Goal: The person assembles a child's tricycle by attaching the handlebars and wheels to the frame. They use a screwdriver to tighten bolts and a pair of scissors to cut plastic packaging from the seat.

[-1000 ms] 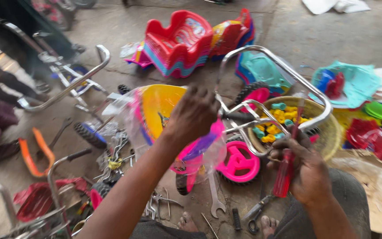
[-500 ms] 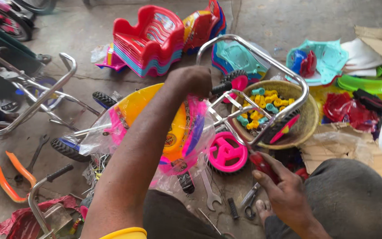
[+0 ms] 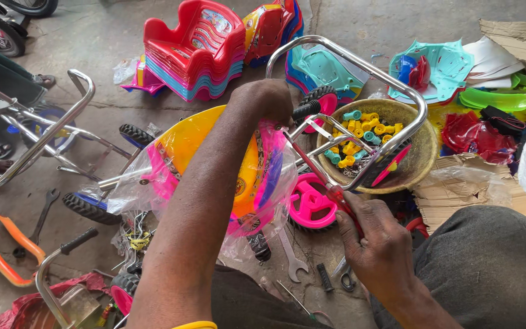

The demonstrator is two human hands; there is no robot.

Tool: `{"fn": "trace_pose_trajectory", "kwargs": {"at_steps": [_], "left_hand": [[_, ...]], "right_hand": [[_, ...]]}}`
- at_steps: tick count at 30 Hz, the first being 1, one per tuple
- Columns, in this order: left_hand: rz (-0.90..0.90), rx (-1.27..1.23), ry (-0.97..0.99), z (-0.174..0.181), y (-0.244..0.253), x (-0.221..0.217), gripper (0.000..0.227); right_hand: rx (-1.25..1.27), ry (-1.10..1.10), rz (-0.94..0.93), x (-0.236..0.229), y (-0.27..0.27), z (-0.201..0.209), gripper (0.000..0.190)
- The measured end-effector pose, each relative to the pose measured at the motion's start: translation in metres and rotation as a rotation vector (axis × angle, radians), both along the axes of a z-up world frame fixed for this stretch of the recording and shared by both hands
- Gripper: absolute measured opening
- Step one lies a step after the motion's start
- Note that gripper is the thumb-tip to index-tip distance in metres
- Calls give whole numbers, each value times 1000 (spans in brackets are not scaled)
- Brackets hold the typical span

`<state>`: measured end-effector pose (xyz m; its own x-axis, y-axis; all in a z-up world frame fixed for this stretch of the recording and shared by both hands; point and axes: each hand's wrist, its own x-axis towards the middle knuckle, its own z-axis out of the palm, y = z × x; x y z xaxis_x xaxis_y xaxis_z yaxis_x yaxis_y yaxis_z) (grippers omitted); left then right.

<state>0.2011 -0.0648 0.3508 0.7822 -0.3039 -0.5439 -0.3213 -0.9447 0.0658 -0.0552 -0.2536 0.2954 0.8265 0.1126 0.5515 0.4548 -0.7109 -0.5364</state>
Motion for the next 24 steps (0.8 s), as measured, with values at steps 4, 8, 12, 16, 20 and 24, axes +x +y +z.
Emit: {"fn": "trace_pose_trajectory", "kwargs": {"at_steps": [4, 8, 12, 16, 20, 24], "left_hand": [[-87, 1, -8, -4, 1, 4, 53], [-64, 11, -7, -8, 1, 6, 52], [-60, 12, -35, -5, 1, 4, 51], [-86, 50, -53, -3, -1, -1, 47], [55, 15, -41, 0, -1, -4, 50], [118, -13, -53, 0, 1, -3, 55]], "right_hand": [[6, 34, -12, -1, 5, -1, 38], [16, 82, -28, 1, 8, -6, 38], [47, 82, -38, 4, 9, -11, 36], [7, 79, -49, 0, 10, -15, 38], [31, 63, -30, 0, 11, -14, 37], [32, 46, -24, 2, 14, -12, 35]]}}
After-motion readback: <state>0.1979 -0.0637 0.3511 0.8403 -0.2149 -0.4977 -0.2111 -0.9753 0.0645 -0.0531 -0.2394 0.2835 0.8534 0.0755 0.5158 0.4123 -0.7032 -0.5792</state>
